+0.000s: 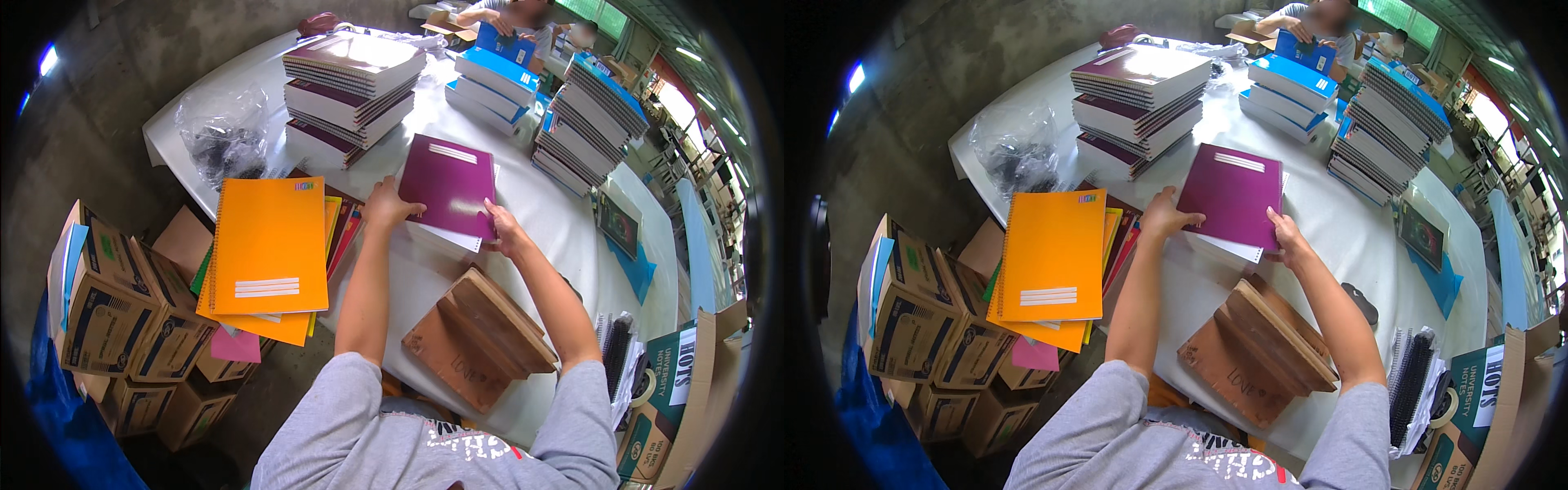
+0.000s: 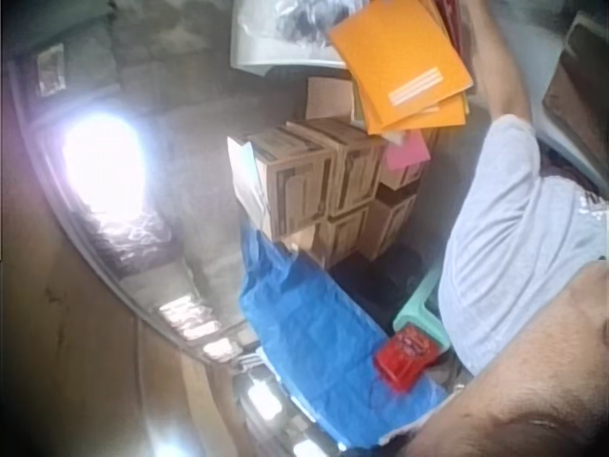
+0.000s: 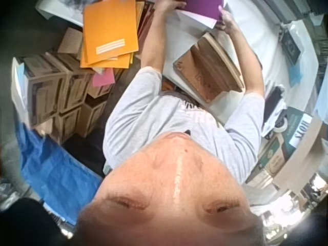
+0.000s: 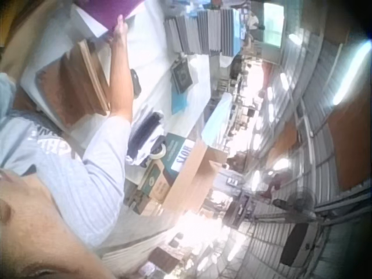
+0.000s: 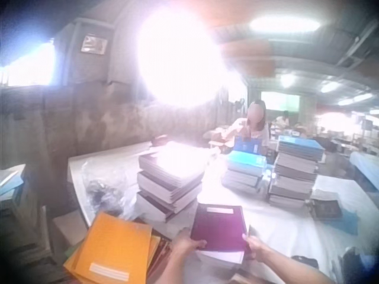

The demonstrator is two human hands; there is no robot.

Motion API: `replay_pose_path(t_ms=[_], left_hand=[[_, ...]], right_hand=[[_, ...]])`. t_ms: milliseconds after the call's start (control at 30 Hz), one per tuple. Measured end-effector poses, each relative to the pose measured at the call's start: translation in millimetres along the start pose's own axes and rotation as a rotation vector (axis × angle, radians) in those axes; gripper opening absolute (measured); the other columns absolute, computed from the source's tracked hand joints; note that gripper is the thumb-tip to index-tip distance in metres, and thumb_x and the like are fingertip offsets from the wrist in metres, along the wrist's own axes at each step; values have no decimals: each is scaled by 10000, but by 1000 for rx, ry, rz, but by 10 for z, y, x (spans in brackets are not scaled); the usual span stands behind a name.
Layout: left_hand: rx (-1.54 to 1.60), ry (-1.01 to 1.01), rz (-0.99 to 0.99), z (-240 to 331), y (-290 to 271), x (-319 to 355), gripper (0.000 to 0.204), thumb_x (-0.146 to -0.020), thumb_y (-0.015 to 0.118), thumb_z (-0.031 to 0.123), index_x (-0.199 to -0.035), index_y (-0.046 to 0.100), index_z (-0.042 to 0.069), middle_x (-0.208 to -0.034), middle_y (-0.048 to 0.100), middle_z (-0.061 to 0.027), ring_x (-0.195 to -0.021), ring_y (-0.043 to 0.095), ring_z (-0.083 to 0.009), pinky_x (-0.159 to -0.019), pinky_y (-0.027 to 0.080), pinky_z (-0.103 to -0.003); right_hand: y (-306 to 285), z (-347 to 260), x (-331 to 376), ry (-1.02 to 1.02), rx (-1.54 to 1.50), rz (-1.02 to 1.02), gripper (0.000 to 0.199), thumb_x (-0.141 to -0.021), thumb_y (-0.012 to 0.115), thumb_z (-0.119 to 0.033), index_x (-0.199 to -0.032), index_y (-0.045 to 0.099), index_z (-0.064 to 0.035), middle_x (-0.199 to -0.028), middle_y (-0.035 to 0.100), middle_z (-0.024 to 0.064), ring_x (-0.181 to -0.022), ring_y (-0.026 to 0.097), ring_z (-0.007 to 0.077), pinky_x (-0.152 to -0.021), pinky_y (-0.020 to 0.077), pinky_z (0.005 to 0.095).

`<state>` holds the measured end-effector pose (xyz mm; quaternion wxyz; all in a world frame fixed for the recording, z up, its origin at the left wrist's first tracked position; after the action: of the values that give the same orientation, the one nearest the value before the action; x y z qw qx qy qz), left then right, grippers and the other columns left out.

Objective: The person assembles spiral notebooks by placing covers onto the pages and threading the spiral wire using a hand-held tool and a wooden guide.

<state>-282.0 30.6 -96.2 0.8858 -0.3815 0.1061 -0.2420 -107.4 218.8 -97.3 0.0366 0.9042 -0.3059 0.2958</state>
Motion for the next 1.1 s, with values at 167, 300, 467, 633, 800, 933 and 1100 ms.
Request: replay_pose_path(t_ms=[167, 300, 467, 633, 800, 933, 1100], left_hand=[[-79, 16, -43, -3, -168, 243, 952, -534, 809, 475, -1324, 414, 120, -1287, 465, -142, -1202, 447, -314, -945, 389, -497], [-199, 358, 379, 293, -638, 956, 821, -656, 757, 419, -1332, 424, 93, -1372, 389, -145, -1283, 342, -320, -1033, 294, -475], [-643, -10, 771, -649, -1765, 1533, 645, -759, 683, 302, -1320, 450, 84, -1324, 438, -125, -1210, 418, -294, -925, 384, -443], [-279, -257, 483, -1664, -2372, 1355, 737, -678, 758, 374, -1282, 482, 52, -1058, 611, -111, -905, 608, -256, -772, 478, -355], [21, -191, 299, -2069, -2435, 902, 407, -723, 736, 240, -1042, 632, 9, -770, 626, -63, -729, 599, -163, -669, 474, -310], [142, -10, 454, -1835, -2391, 879, 217, -784, 686, 173, -868, 607, -11, -733, 603, -53, -662, 530, -119, -611, 445, -263], [821, -15, 853, -1490, -2459, 1340, 331, -851, 613, 148, -1054, 445, -52, -917, 552, -134, -783, 550, -166, -717, 444, -297]], right_hand=[[90, 23, -52, -100, -55, -4, 213, -914, 493, -289, -1069, 522, -144, -952, 574, 20, -856, 544, 194, -775, 428, 494], [1, 8, -18, -120, -31, 22, 191, -893, 518, -227, -1066, 522, -148, -934, 588, -1, -846, 558, 157, -768, 429, 479], [-10, 3, 141, -106, -61, -13, 201, -876, 542, -197, -1069, 510, -150, -925, 592, -5, -820, 560, 150, -762, 420, 466], [-55, 26, 48, -133, 0, 5, 238, -861, 575, -185, -1073, 478, -138, -916, 593, 3, -805, 564, 163, -730, 432, 461], [-54, -2, -11, -148, 93, -18, 259, -863, 582, -188, -1084, 460, -131, -901, 586, 9, -786, 559, 153, -721, 436, 452], [-112, -9, 0, -145, 158, 4, 267, -864, 586, -186, -1088, 454, -128, -893, 579, 4, -781, 560, 146, -713, 442, 435], [-46, -45, 78, -154, 146, 51, 253, -875, 577, -188, -1100, 474, -133, -846, 560, -4, -719, 528, 135, -701, 421, 424]])
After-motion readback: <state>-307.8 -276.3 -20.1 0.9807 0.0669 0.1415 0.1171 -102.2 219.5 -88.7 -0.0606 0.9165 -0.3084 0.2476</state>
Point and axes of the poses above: each hand's wrist, its own x-axis away from the middle knuckle, its own y-axis out of the palm, z = x × y, the point moved 2 cm from there along -x, towards the middle knuckle
